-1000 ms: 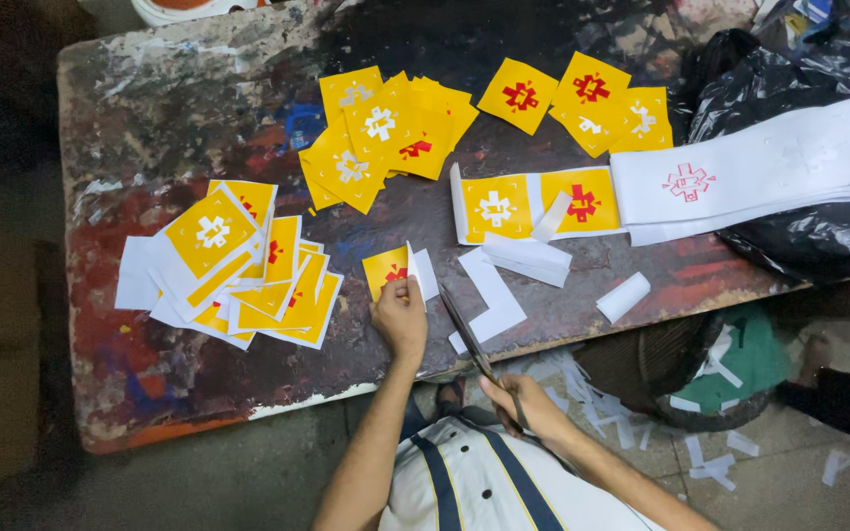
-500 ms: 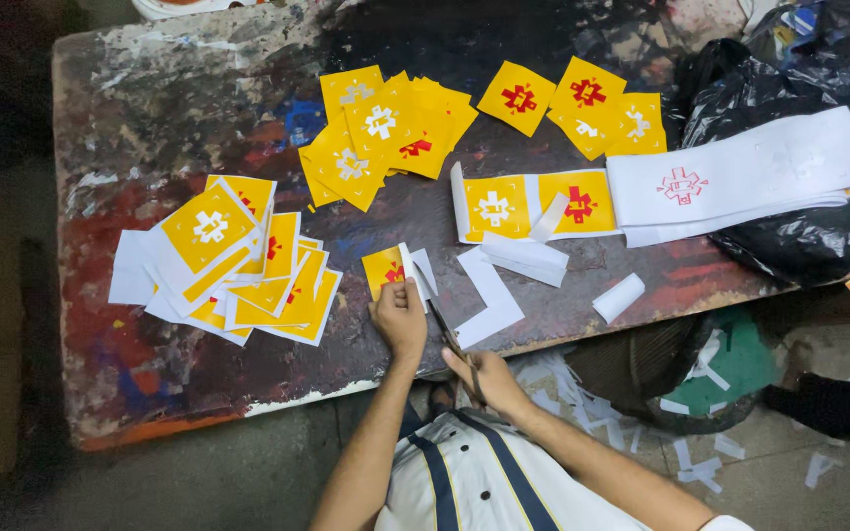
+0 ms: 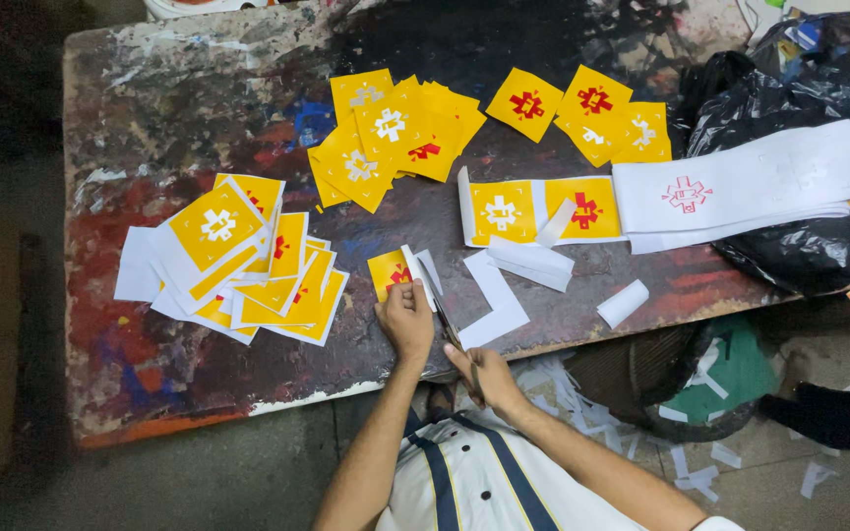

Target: The person uses scissors to trim the edges of yellow printed paper squares, cutting off the white borders. The finished pieces are stacked on the table while the cut-off scraps fall to the floor.

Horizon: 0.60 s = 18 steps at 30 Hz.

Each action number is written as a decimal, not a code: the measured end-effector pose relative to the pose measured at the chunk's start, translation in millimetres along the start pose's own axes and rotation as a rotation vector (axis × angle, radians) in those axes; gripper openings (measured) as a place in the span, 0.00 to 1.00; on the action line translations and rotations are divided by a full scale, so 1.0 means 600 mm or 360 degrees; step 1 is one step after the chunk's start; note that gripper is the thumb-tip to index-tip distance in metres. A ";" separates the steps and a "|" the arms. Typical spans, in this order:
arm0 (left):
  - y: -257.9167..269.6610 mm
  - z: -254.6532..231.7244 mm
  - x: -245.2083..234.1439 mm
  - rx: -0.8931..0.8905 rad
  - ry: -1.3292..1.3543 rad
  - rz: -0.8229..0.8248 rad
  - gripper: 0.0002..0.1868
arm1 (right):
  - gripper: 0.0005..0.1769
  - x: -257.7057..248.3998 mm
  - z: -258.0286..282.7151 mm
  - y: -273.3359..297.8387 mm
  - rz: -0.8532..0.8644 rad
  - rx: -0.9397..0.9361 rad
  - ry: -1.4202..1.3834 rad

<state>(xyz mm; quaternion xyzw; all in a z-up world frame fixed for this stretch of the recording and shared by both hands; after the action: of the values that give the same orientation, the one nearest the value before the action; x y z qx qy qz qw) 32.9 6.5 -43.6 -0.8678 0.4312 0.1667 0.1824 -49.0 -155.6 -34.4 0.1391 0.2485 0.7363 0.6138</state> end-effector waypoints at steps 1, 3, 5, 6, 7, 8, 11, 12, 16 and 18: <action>-0.001 0.000 0.000 -0.0009 -0.0008 0.0012 0.13 | 0.32 0.000 -0.002 -0.001 0.0004 -0.0004 0.0013; -0.003 0.001 0.001 -0.0024 -0.0021 0.0039 0.13 | 0.31 0.000 -0.007 -0.004 0.0003 0.0011 0.0027; -0.003 -0.002 0.000 0.0006 -0.0024 0.0029 0.12 | 0.31 0.000 -0.009 -0.005 0.0005 0.0009 0.0029; -0.003 -0.003 -0.001 0.0021 -0.0026 0.0024 0.12 | 0.31 -0.001 -0.009 -0.004 0.0006 -0.0001 0.0024; -0.002 -0.003 -0.001 0.0013 -0.0018 0.0031 0.12 | 0.31 -0.001 -0.008 -0.004 0.0008 -0.0011 0.0019; -0.002 -0.003 -0.001 0.0006 -0.0008 0.0036 0.12 | 0.31 -0.002 -0.005 -0.005 0.0010 -0.0022 0.0011; -0.004 -0.003 -0.001 0.0029 -0.0005 0.0046 0.11 | 0.32 -0.002 0.005 -0.013 0.0049 -0.0060 -0.0019; -0.004 -0.003 -0.001 0.0044 -0.0010 0.0050 0.10 | 0.32 -0.003 0.010 -0.019 0.0079 -0.0078 -0.0034; -0.004 -0.003 -0.002 0.0075 -0.0003 0.0051 0.10 | 0.35 -0.006 0.024 -0.039 0.0110 -0.0133 0.0004; -0.003 -0.003 -0.002 0.0071 0.0014 0.0059 0.10 | 0.33 -0.002 0.023 -0.043 0.0117 -0.0105 -0.0050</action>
<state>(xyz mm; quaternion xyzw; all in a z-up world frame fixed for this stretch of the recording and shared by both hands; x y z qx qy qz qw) 33.9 7.7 -41.0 -0.8561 0.4515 0.1567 0.1966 -20.2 -151.2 -36.6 0.1393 0.2090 0.7639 0.5945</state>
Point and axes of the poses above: each hand's wrist, its own y-axis away from the middle knuckle, its own x-axis out of the palm, z = x × y, the point moved 5 cm from there along -y, towards the middle knuckle, and after that the axes turned 6 degrees about -x, right-handed, at the moved point
